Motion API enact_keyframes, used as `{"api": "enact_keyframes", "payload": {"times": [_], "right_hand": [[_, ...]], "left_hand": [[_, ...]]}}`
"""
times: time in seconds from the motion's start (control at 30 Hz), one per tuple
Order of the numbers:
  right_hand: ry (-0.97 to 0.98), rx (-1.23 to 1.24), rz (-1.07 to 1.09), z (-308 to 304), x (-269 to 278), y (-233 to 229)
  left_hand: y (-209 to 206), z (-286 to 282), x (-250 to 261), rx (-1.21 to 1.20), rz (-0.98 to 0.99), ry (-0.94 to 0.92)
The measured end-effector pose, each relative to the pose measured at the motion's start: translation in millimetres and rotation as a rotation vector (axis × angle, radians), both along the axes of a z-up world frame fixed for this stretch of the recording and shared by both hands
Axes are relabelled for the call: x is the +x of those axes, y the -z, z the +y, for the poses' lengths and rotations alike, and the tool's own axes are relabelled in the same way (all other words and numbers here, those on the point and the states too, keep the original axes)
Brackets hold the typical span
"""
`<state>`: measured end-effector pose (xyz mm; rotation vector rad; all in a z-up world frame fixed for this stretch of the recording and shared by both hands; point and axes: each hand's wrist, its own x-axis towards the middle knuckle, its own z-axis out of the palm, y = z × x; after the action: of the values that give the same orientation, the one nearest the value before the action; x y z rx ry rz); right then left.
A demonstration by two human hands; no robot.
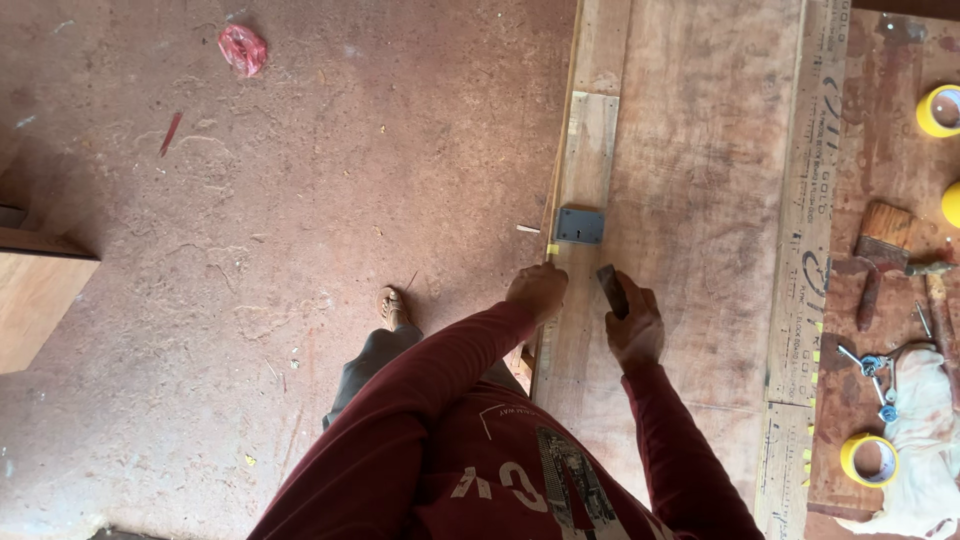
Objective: The person applies small pieces of yellow tape to the edges of a wooden frame using a utility knife to cut the tape. The person works along the frame's perimeter, placing tape at regular intervals.
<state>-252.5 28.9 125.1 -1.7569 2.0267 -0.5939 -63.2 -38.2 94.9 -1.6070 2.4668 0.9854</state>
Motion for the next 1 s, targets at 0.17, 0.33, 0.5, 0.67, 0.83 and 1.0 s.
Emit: {"api": "enact_keyframes", "payload": {"times": [0.17, 0.33, 0.5, 0.67, 0.83, 1.0], "right_hand": [[-0.007, -0.008, -0.069, 15, 9, -6], [0.008, 0.004, -0.094, 15, 11, -9], [-0.049, -0.018, -0.062, 8, 13, -6], [-0.101, 0.095, 0.057, -8, 18, -3], [-0.298, 0.364, 0.382, -43, 18, -5], [-0.491, 0.352, 0.549, -72, 19, -2]], "left_hand": [[-5, -9, -3, -0.077, -0.110, 0.061], [20, -8, 28, 0.606, 0.276, -0.769], [84, 1, 38, 0.747, 0.750, -1.206], [125, 12, 26, 0.127, 0.464, -0.622], [127, 8, 82, 0.215, 0.010, -0.660], [118, 13, 162, 0.232, -0.208, -0.577]]}}
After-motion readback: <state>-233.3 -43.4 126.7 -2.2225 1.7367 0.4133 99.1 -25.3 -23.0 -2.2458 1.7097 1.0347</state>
